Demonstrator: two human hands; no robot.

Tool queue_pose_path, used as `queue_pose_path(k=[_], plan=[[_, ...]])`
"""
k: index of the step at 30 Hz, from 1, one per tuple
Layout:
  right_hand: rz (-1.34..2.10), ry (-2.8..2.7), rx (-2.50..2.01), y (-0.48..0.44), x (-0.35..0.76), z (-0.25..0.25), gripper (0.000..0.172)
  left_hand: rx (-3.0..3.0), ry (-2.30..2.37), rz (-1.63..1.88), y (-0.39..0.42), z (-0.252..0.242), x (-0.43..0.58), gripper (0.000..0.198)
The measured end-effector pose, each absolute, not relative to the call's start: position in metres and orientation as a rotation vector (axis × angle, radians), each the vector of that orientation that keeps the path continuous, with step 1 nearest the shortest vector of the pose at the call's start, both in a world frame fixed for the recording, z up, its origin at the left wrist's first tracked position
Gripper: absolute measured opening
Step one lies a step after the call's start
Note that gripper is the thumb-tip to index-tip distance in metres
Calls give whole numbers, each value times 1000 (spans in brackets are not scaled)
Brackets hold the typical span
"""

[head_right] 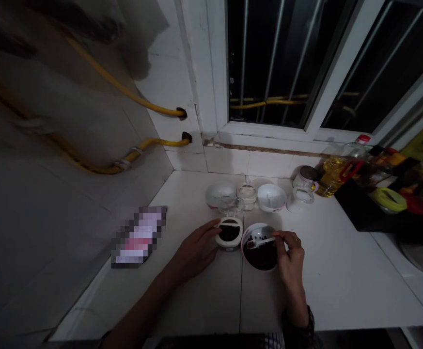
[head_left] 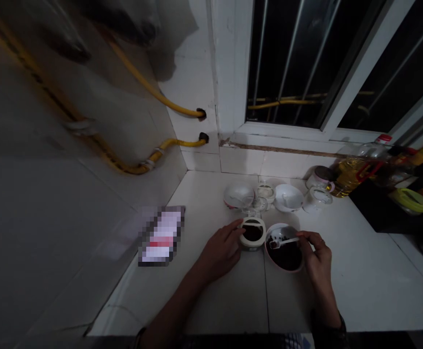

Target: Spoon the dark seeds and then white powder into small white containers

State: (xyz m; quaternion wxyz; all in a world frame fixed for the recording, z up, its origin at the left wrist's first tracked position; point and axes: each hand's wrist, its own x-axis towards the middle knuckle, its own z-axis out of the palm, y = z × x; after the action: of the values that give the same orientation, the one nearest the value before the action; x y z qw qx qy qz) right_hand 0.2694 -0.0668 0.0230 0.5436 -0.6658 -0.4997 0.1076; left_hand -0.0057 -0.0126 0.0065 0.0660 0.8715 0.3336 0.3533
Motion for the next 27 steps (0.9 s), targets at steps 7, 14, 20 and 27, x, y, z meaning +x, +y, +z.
queue_pose_path(k=[7, 14, 20, 27], plan=[[332, -1144, -1575, -67, 270, 21, 26, 2636, 1024, 1065, -13, 7, -6, 46], [499, -949, -1470, -66, 265, 38, 29, 2644, 1009, 1084, -12, 6, -5, 46], [-2, -1326, -1341, -65, 235, 49, 18, 2633, 1016, 1054, -12, 4, -6, 48], [-328, -1737, -1151, -67, 233, 47, 29, 2633, 1006, 1070, -11, 3, -6, 51]])
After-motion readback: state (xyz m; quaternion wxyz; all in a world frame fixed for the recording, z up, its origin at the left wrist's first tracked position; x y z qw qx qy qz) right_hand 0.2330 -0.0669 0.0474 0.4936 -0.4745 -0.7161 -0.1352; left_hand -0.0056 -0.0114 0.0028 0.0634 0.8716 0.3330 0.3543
